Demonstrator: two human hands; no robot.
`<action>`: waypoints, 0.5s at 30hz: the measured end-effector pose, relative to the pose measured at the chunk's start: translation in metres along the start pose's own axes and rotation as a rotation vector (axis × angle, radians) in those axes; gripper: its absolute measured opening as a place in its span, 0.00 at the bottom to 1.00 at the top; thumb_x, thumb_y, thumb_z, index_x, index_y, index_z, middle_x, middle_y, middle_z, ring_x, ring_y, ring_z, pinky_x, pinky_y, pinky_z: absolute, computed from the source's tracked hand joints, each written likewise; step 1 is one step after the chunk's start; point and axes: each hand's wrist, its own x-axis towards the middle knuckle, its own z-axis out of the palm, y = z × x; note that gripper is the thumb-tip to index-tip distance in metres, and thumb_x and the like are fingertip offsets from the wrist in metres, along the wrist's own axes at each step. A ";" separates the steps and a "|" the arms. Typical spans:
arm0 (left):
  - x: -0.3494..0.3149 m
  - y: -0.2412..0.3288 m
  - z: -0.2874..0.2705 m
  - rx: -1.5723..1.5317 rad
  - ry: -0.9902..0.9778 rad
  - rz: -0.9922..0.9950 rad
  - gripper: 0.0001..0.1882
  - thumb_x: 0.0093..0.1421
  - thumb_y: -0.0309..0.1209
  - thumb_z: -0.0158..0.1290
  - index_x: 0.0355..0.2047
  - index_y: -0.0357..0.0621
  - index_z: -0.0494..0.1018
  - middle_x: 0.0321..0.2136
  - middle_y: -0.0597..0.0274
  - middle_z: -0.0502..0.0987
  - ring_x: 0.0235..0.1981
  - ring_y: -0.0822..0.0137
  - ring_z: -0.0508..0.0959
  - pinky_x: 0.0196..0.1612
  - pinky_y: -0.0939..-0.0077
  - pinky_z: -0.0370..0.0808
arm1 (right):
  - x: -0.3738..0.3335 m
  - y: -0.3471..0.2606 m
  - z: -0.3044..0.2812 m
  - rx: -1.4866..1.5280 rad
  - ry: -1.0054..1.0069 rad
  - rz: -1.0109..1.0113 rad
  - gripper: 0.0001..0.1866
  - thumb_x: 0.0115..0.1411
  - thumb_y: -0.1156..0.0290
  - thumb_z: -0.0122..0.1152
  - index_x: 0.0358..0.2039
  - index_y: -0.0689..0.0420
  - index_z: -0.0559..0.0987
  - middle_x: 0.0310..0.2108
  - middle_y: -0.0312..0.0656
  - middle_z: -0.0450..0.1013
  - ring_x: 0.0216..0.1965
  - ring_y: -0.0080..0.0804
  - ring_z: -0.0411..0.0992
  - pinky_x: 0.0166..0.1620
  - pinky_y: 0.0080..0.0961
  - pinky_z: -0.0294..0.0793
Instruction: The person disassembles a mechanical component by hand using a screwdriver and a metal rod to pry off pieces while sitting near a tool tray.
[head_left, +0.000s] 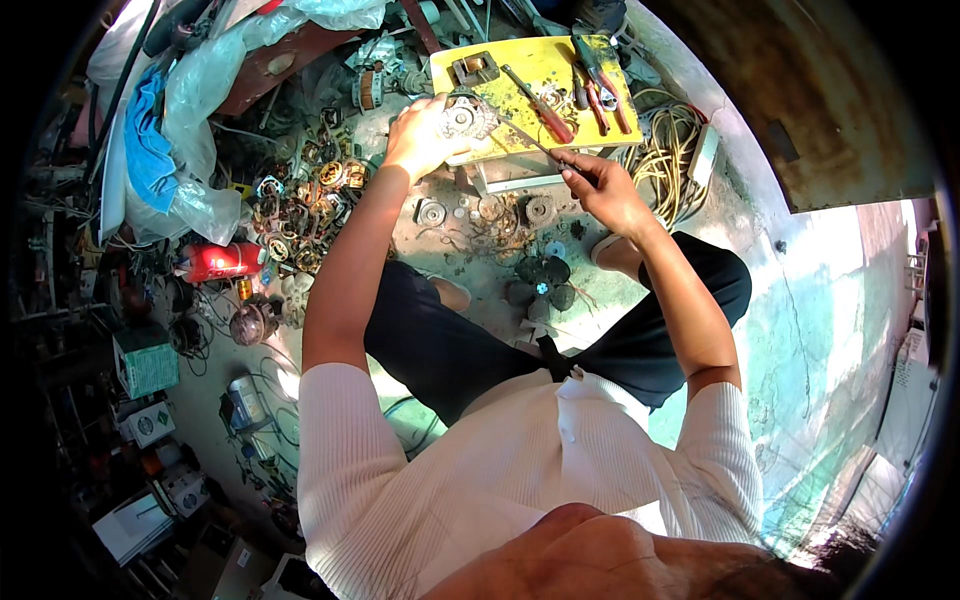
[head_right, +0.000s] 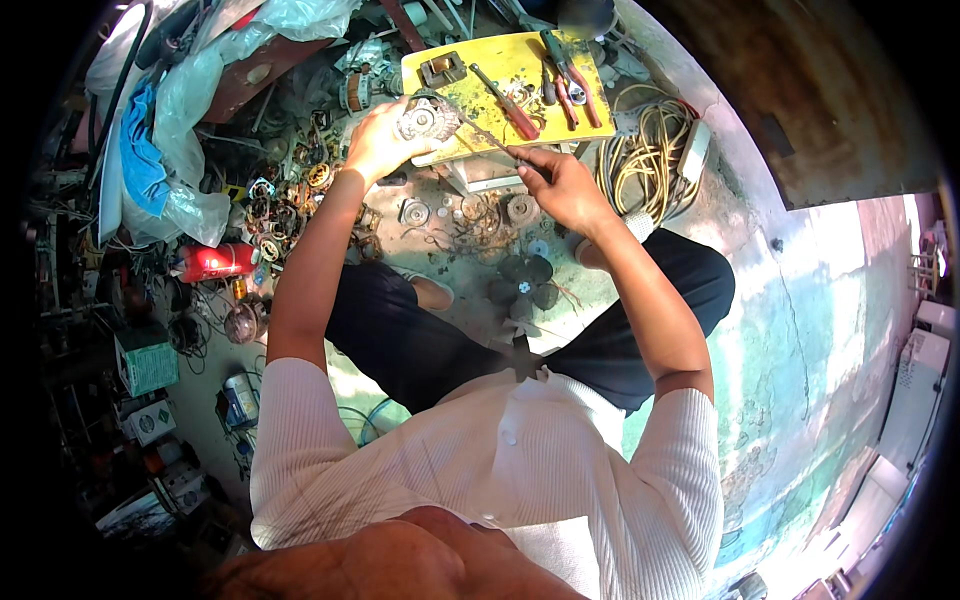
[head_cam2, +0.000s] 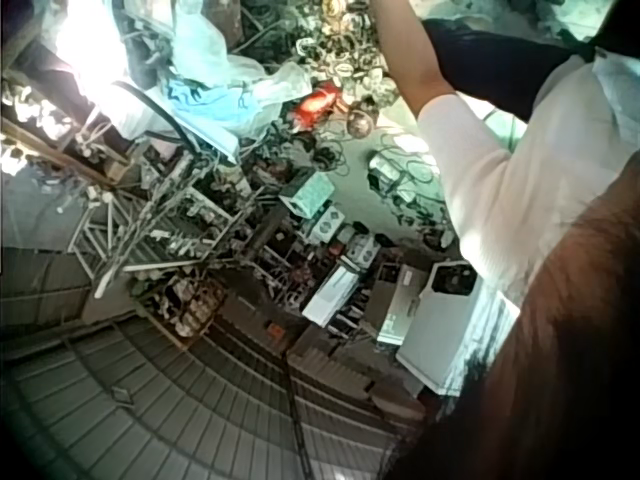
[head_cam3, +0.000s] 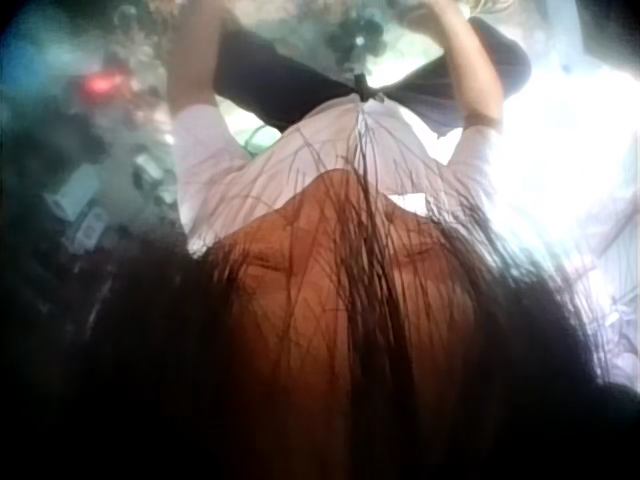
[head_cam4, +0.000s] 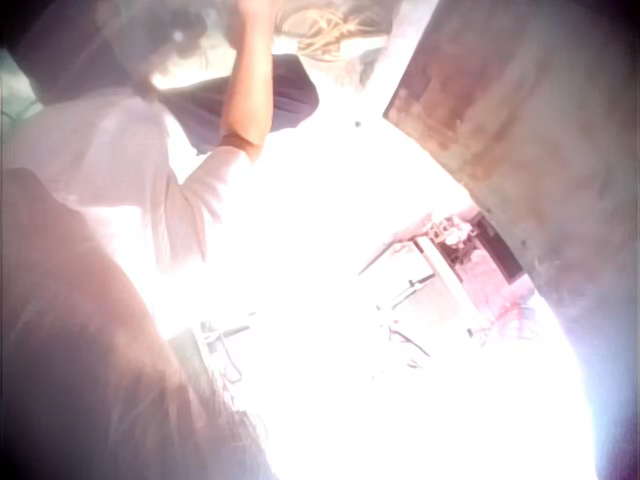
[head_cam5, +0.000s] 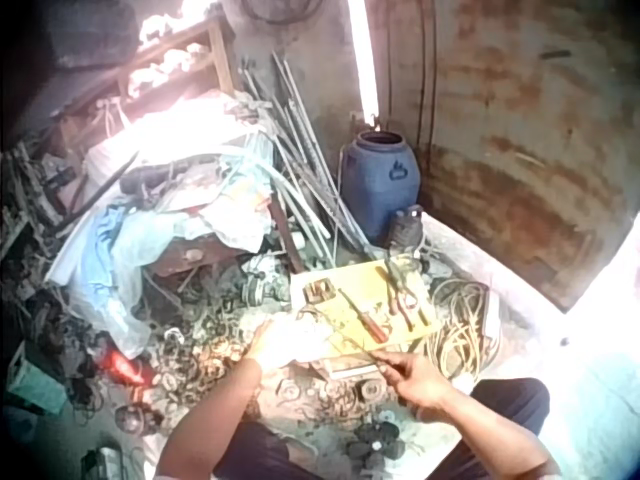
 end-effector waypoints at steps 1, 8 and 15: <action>0.001 0.000 0.001 -0.004 -0.001 0.010 0.53 0.42 0.53 0.72 0.64 0.37 0.66 0.56 0.47 0.73 0.57 0.51 0.74 0.61 0.64 0.69 | 0.001 0.002 0.000 -0.017 0.003 -0.033 0.19 0.71 0.65 0.56 0.61 0.50 0.76 0.23 0.26 0.66 0.25 0.15 0.61 0.30 0.17 0.66; -0.003 0.002 0.002 0.016 0.035 0.017 0.50 0.42 0.50 0.72 0.63 0.39 0.68 0.55 0.47 0.75 0.56 0.51 0.75 0.60 0.62 0.70 | 0.003 -0.014 -0.007 0.003 -0.133 0.037 0.20 0.71 0.68 0.54 0.62 0.52 0.75 0.22 0.26 0.63 0.25 0.16 0.58 0.31 0.16 0.63; 0.003 -0.003 0.001 -0.029 0.018 0.039 0.50 0.40 0.50 0.72 0.62 0.40 0.69 0.53 0.46 0.76 0.54 0.50 0.76 0.59 0.62 0.70 | -0.025 -0.033 0.004 -0.590 -0.065 -0.015 0.20 0.64 0.69 0.58 0.57 0.49 0.78 0.39 0.58 0.77 0.42 0.55 0.77 0.47 0.40 0.76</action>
